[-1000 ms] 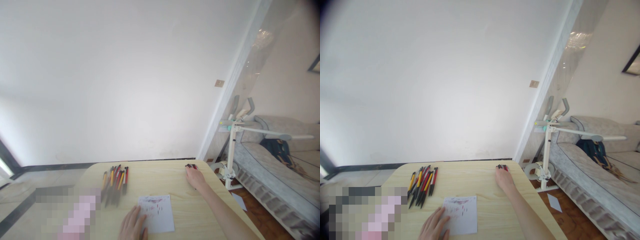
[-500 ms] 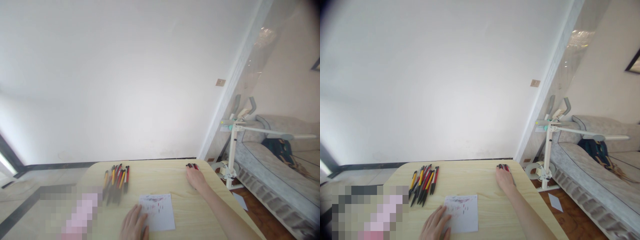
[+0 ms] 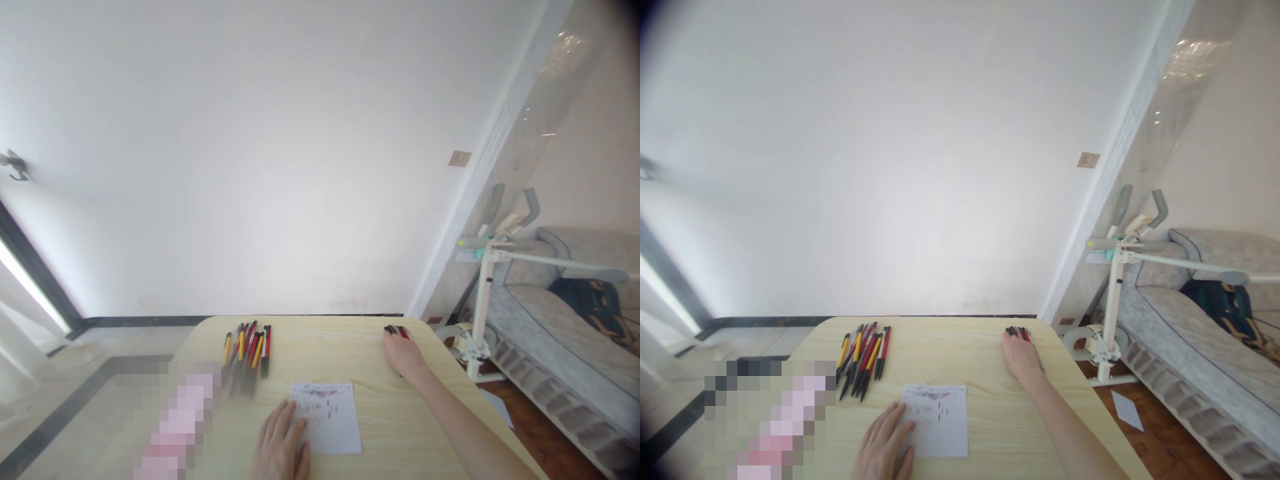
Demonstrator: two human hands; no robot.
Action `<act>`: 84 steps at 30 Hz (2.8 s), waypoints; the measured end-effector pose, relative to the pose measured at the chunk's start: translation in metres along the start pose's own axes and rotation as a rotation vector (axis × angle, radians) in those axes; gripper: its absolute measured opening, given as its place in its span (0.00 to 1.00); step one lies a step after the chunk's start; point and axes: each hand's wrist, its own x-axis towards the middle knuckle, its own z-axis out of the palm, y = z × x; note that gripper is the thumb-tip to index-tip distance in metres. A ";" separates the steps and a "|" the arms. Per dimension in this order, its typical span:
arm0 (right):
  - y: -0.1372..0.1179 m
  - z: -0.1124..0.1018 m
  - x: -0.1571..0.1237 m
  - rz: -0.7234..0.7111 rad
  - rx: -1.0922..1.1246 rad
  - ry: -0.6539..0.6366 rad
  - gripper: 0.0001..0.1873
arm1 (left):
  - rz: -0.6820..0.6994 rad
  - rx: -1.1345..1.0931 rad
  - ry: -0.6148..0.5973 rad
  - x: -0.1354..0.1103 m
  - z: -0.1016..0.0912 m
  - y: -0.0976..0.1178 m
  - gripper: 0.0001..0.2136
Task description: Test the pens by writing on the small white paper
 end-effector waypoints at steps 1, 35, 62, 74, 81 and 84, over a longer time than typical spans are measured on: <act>0.000 0.000 0.000 0.002 -0.003 0.000 0.15 | -0.005 -0.001 -0.008 0.000 -0.001 0.000 0.11; 0.008 -0.009 -0.004 0.039 0.015 0.085 0.12 | -0.035 0.006 -0.064 0.000 -0.006 0.004 0.11; -0.122 -0.049 -0.008 -0.241 0.143 0.087 0.14 | -0.036 -0.041 0.039 -0.005 0.002 -0.001 0.14; -0.200 -0.062 -0.005 -0.350 0.222 0.030 0.16 | -0.042 -0.036 -0.003 -0.002 -0.002 0.002 0.14; -0.240 -0.064 0.000 -0.407 0.247 -0.002 0.19 | -0.039 -0.055 0.048 -0.003 0.002 0.001 0.15; -0.250 -0.064 0.003 -0.410 0.252 -0.016 0.22 | -0.037 -0.037 0.066 -0.004 0.005 0.001 0.16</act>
